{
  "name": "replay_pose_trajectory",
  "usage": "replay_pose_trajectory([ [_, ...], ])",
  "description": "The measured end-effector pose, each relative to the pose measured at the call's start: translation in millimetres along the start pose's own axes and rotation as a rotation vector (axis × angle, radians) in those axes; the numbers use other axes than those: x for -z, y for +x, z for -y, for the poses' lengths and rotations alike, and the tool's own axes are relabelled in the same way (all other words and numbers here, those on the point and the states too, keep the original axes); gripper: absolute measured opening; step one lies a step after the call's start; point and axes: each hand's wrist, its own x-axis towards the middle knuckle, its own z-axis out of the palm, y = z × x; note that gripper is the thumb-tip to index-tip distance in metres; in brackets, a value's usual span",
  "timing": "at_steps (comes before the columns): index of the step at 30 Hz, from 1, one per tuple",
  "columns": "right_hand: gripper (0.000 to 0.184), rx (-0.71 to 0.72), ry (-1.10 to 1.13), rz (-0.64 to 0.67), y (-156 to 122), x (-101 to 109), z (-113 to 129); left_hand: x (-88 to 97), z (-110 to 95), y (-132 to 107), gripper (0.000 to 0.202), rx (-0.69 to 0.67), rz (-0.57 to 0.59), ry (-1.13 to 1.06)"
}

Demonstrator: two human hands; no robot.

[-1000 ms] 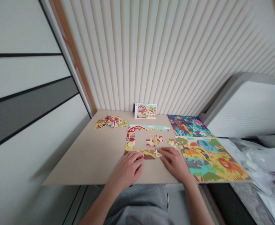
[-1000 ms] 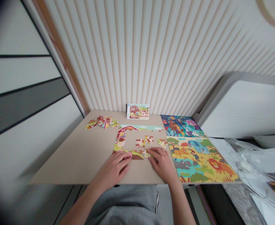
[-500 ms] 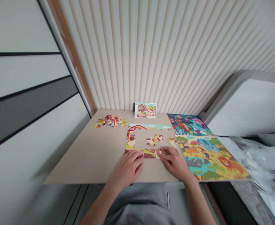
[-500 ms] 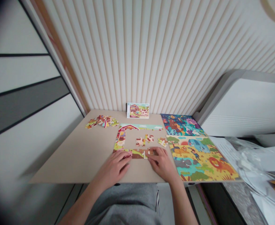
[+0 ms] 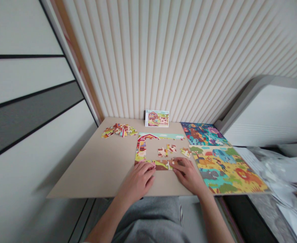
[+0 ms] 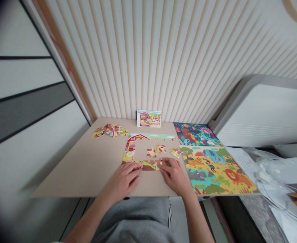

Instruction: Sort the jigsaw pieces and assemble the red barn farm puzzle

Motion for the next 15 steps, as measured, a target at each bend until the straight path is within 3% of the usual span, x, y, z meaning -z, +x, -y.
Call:
replay_pose_trajectory([
  [15,0.038,0.059,0.01,0.024,2.7,3.9,3.9,-0.6,0.1,-0.4,0.031,-0.003,-0.006,0.001],
])
